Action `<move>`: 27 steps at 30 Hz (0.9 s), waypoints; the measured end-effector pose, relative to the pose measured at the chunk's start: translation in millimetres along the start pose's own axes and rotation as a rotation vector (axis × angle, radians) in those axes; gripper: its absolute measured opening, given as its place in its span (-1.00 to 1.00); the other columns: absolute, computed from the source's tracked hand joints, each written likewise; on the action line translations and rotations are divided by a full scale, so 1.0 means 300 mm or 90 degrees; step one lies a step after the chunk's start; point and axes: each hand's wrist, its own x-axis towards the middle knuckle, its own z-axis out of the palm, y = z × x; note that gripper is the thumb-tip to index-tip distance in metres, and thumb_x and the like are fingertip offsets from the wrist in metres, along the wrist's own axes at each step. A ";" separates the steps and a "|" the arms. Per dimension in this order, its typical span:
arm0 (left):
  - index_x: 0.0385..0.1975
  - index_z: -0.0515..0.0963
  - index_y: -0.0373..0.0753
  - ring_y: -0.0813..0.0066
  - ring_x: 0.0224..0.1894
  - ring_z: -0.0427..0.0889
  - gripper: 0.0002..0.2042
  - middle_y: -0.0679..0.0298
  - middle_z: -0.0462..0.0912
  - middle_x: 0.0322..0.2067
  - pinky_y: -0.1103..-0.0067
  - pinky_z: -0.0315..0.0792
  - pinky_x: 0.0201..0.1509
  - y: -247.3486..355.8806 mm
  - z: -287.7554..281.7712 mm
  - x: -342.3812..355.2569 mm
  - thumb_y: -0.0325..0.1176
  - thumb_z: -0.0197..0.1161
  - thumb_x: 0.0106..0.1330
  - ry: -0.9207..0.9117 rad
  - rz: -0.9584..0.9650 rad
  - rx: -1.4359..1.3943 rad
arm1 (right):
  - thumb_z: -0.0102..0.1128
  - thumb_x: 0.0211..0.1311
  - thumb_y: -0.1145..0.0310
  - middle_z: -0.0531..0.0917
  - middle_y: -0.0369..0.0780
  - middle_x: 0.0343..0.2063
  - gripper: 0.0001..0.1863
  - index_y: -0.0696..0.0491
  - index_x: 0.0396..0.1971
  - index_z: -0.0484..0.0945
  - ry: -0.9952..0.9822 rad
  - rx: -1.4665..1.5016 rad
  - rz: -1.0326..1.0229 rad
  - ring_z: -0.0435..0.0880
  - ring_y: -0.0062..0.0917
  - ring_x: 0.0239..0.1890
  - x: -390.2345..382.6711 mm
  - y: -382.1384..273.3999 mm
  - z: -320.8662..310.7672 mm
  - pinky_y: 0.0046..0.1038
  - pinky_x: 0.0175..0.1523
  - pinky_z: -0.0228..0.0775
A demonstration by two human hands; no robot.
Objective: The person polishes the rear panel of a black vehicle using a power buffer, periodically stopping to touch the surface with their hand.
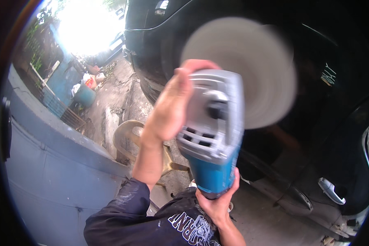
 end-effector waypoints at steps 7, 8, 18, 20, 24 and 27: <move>0.49 -0.09 -0.31 0.15 0.46 0.03 0.14 0.01 -0.01 0.43 0.32 -0.03 0.50 -0.067 0.219 -0.139 0.35 0.32 0.11 0.020 0.138 -0.215 | 0.43 -0.08 0.65 0.25 -0.06 0.17 0.20 0.02 0.43 -0.30 0.090 -0.039 -0.065 0.47 -0.43 0.08 -0.021 0.032 -0.058 -0.40 0.10 0.48; 0.51 -0.18 -0.34 0.11 0.58 -0.27 0.28 0.02 -0.29 0.53 0.26 -0.24 0.57 -0.091 0.216 -0.181 0.33 0.45 -0.01 0.041 0.136 -0.211 | 0.45 -0.08 0.60 0.29 -0.03 0.17 0.21 0.05 0.44 -0.30 0.071 -0.042 -0.066 0.49 -0.38 0.09 -0.012 0.036 -0.047 -0.36 0.14 0.44; 0.55 -0.16 0.00 0.20 0.34 0.34 -0.13 0.12 0.13 0.44 0.29 0.31 0.36 -0.536 -0.134 -0.424 0.11 0.11 0.34 0.452 -0.017 -0.315 | 0.47 0.08 -0.02 0.67 0.15 -0.10 0.18 0.02 0.50 -0.17 -0.226 -0.224 -0.109 0.72 0.07 -0.16 0.173 0.093 0.183 -0.13 -0.03 0.62; 0.55 -0.13 0.03 0.17 0.31 0.38 -0.22 0.11 0.15 0.44 0.26 0.35 0.34 -0.575 -0.196 -0.434 0.14 -0.02 0.41 0.476 0.004 -0.325 | 0.41 0.12 -0.05 0.69 0.15 -0.17 0.14 -0.02 0.51 -0.19 -0.266 -0.265 -0.063 0.71 0.09 -0.22 0.183 0.149 0.234 -0.10 -0.05 0.61; 0.54 -0.08 0.05 0.12 0.28 0.43 -0.31 0.09 0.18 0.43 0.21 0.40 0.30 -0.701 -0.314 -0.491 0.18 -0.19 0.48 0.529 0.008 -0.317 | 0.30 0.19 -0.01 0.70 0.16 -0.29 0.07 -0.08 0.52 -0.22 -0.327 -0.290 -0.046 0.69 0.14 -0.31 0.211 0.224 0.317 -0.06 -0.10 0.58; 0.53 -0.03 0.00 0.11 0.28 0.44 -0.33 0.06 0.17 0.43 0.21 0.44 0.28 -0.707 -0.345 -0.496 0.16 -0.25 0.50 0.556 -0.001 -0.300 | 0.30 0.21 0.03 0.70 0.17 -0.28 0.06 -0.06 0.53 -0.23 -0.360 -0.286 -0.027 0.69 0.15 -0.31 0.220 0.233 0.344 -0.05 -0.11 0.58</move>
